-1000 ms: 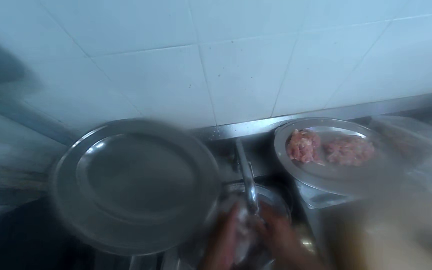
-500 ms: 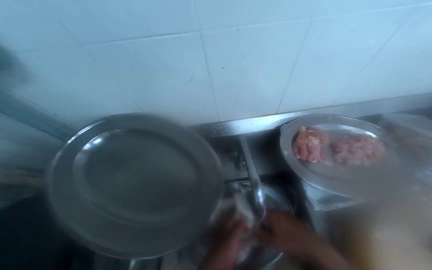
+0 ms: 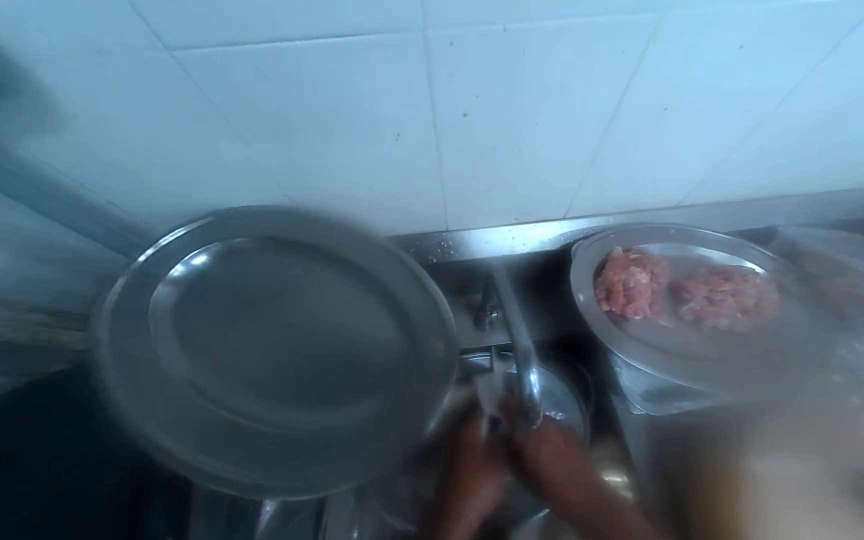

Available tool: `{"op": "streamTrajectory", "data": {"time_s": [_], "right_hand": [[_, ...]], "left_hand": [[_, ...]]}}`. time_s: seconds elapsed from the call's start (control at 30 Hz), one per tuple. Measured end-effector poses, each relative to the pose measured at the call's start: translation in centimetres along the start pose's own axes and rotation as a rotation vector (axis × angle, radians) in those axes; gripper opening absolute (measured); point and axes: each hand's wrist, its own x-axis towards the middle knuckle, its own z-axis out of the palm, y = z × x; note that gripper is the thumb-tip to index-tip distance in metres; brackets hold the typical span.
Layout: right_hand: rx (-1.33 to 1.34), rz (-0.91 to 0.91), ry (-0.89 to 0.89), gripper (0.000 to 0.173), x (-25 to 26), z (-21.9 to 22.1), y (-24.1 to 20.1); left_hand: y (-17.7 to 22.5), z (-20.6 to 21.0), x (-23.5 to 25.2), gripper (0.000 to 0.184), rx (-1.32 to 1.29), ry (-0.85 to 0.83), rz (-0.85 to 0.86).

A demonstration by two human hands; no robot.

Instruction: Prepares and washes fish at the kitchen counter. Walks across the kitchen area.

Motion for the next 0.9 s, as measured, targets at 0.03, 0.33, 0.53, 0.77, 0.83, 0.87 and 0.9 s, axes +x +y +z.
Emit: {"op": "streamTrajectory", "data": {"time_s": [0.03,0.33,0.53,0.77,0.83,0.87,0.9], "right_hand": [[-0.030,-0.057,0.128,0.041,0.0,0.8,0.3],[0.466,-0.063,0.025,0.032,-0.2,1.4,2.7],[0.154,-0.133,0.203,0.028,-2.8,3.0,0.3],[0.084,-0.257,0.464,0.022,-2.8,3.0,1.9],[0.001,-0.280,0.498,0.024,-3.1,3.0,1.5],[-0.023,-0.287,0.511,0.024,-3.2,3.1,1.2],[-0.037,-0.275,0.529,0.022,-3.4,3.4,1.2]], "left_hand": [[0.0,0.2,0.3,0.035,0.034,0.041,-0.005],[0.5,-0.9,1.3,0.047,0.341,-0.108,-0.010],[-0.2,-0.6,1.8,0.050,0.442,-0.148,0.067],[-4.8,0.7,0.3,0.032,-0.499,-0.209,0.238],[-5.2,0.4,-0.3,0.033,-0.732,-0.252,0.100],[-5.5,-0.1,-0.3,0.033,-0.725,-0.241,0.107],[-5.4,-0.8,-0.4,0.033,-0.608,-0.199,0.159]]}}
